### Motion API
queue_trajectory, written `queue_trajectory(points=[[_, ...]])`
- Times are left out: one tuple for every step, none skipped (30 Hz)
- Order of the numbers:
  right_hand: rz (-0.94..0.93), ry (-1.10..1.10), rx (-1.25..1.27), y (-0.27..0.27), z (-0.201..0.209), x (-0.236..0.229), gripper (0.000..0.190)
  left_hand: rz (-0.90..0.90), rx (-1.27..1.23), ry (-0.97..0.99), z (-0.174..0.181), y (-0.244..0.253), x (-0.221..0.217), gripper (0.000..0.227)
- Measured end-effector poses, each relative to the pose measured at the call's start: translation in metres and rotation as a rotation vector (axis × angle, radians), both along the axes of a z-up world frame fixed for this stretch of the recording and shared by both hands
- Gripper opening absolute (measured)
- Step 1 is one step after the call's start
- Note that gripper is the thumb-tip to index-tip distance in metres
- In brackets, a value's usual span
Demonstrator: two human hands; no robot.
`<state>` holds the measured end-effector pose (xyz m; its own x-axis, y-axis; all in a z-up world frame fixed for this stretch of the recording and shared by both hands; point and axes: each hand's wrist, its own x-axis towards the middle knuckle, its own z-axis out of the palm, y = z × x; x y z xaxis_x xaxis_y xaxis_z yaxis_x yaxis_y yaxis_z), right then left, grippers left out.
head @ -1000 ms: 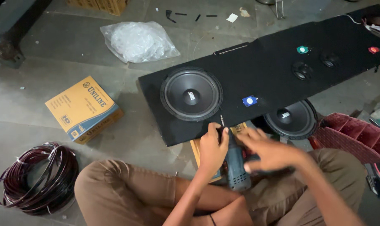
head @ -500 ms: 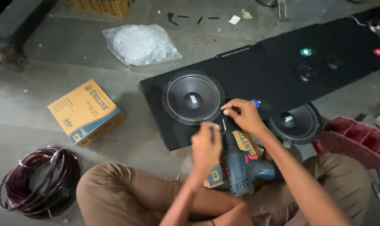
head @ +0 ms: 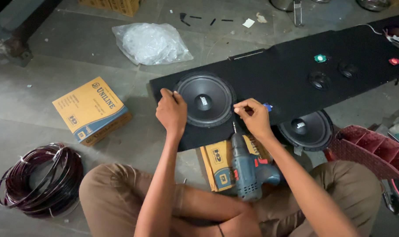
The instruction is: The person unpacks two speakers from plastic wrapping and places them into cutouts on a black panel. They then use a power drill to secure the speakers to the panel with screws.
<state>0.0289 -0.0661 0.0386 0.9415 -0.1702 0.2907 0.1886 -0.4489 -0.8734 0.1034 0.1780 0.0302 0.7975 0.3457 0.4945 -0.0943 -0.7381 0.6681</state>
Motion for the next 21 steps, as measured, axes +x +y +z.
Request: queue_trajectory(points=[[-0.003,-0.039,-0.028,0.002,0.000,-0.001,0.009,-0.002,0.001,0.008,-0.001,0.001,0.000,0.018],[-0.011,-0.058,-0.083,0.004,0.001,-0.001,0.009,-0.003,0.002,0.016,-0.001,0.000,0.001,0.018],[-0.019,-0.081,-0.136,0.006,0.002,-0.002,0.010,-0.006,0.006,0.022,-0.001,0.000,0.001,0.018],[-0.028,-0.104,-0.188,0.007,0.003,-0.003,0.010,-0.008,0.012,0.037,-0.001,-0.001,0.001,0.019],[-0.033,-0.102,-0.187,0.008,0.003,-0.003,0.010,-0.012,0.020,0.050,-0.001,-0.001,0.001,0.019],[-0.038,-0.100,-0.185,0.009,0.004,-0.003,0.009,-0.015,0.028,0.063,-0.001,-0.002,0.001,0.020],[-0.040,-0.100,-0.184,0.011,0.004,-0.003,0.009,-0.007,0.034,0.043,-0.001,-0.002,0.001,0.020],[-0.037,-0.109,-0.195,0.012,0.004,-0.003,0.008,0.002,0.041,0.022,-0.001,-0.002,0.001,0.020],[-0.033,-0.120,-0.206,0.013,0.005,-0.003,0.008,0.013,0.046,0.001,-0.001,-0.002,0.001,0.020],[-0.029,-0.131,-0.218,0.014,0.005,-0.003,0.008,0.009,0.045,0.004,-0.001,-0.001,0.001,0.020],[-0.029,-0.133,-0.220,0.014,0.005,-0.003,0.008,0.004,0.042,0.007,-0.001,-0.001,0.001,0.020],[-0.030,-0.135,-0.223,0.014,0.005,-0.003,0.008,-0.002,0.039,0.010,-0.002,-0.002,0.001,0.020],[-0.032,-0.137,-0.224,0.014,0.006,-0.004,0.008,0.002,0.047,0.013,-0.002,-0.002,0.001,0.020],[-0.027,-0.140,-0.232,0.014,0.006,-0.004,0.007,0.006,0.055,0.016,-0.002,-0.003,0.002,0.020],[-0.023,-0.144,-0.238,0.015,0.006,-0.004,0.007,0.010,0.065,0.018,-0.002,-0.002,0.002,0.020],[-0.019,-0.147,-0.244,0.016,0.006,-0.004,0.007,0.012,0.068,0.028,-0.002,-0.001,0.002,0.020],[-0.018,-0.153,-0.233,0.016,0.007,-0.004,0.007,0.015,0.070,0.037,-0.002,-0.002,0.002,0.020],[-0.017,-0.158,-0.223,0.017,0.007,-0.005,0.007,0.017,0.073,0.046,-0.001,-0.002,0.003,0.020],[-0.017,-0.163,-0.212,0.016,0.007,-0.005,0.007,0.012,0.070,0.040,-0.001,-0.002,0.002,0.020],[-0.016,-0.170,-0.222,0.016,0.007,-0.005,0.007,0.007,0.068,0.034,-0.001,-0.002,0.002,0.020],[-0.016,-0.176,-0.231,0.017,0.008,-0.005,0.006,0.001,0.065,0.030,0.000,-0.001,0.001,0.020]])
